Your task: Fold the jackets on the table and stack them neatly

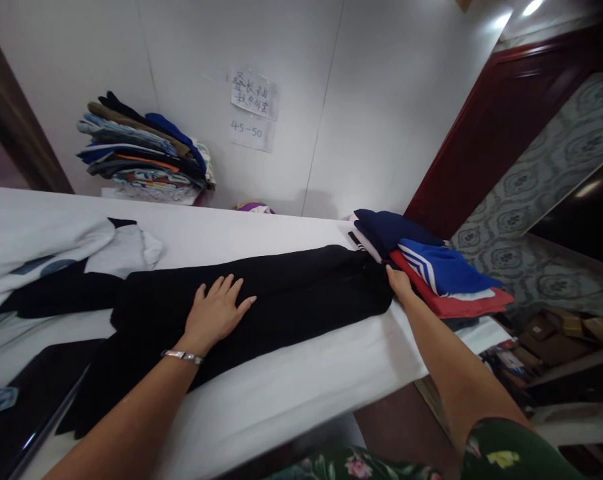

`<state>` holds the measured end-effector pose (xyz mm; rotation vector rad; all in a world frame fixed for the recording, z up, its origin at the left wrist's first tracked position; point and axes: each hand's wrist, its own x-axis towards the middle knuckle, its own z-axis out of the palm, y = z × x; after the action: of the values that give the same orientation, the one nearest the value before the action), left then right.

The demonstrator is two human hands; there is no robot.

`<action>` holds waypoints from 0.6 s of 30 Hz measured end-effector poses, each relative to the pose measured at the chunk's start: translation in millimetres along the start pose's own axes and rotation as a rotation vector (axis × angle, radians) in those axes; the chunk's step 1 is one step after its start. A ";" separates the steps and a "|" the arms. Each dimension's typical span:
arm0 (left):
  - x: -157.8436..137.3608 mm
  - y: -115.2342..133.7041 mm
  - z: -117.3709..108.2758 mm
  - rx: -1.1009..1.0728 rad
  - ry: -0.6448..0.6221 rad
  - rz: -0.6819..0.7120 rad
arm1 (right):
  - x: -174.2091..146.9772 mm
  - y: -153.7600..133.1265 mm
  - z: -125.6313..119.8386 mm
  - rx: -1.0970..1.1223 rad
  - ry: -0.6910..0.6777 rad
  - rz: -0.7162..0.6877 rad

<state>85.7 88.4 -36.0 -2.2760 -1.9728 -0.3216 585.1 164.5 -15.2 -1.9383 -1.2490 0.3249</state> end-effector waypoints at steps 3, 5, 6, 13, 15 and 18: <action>0.4 -0.6 1.3 -0.026 0.015 0.007 | 2.7 -0.3 -2.0 -0.063 0.004 -0.018; 0.7 -0.8 1.7 -0.025 0.013 0.005 | 5.3 -0.3 -0.3 -0.077 -0.004 -0.028; 0.7 -0.9 1.7 -0.024 0.012 0.004 | 6.5 0.0 1.3 -0.078 -0.011 -0.025; 0.5 0.9 -2.3 -0.014 -0.001 0.007 | 7.6 11.1 13.5 -0.017 0.024 0.009; 0.7 1.6 -3.3 0.009 -0.009 -0.005 | 6.0 17.4 13.7 -0.025 0.044 0.009; 1.1 2.0 -3.3 0.022 -0.020 -0.017 | 5.3 23.9 10.9 -0.067 0.034 -0.026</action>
<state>87.5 88.4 -32.4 -2.2590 -1.9962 -0.2789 596.9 169.4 -38.8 -1.9744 -1.2767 0.2384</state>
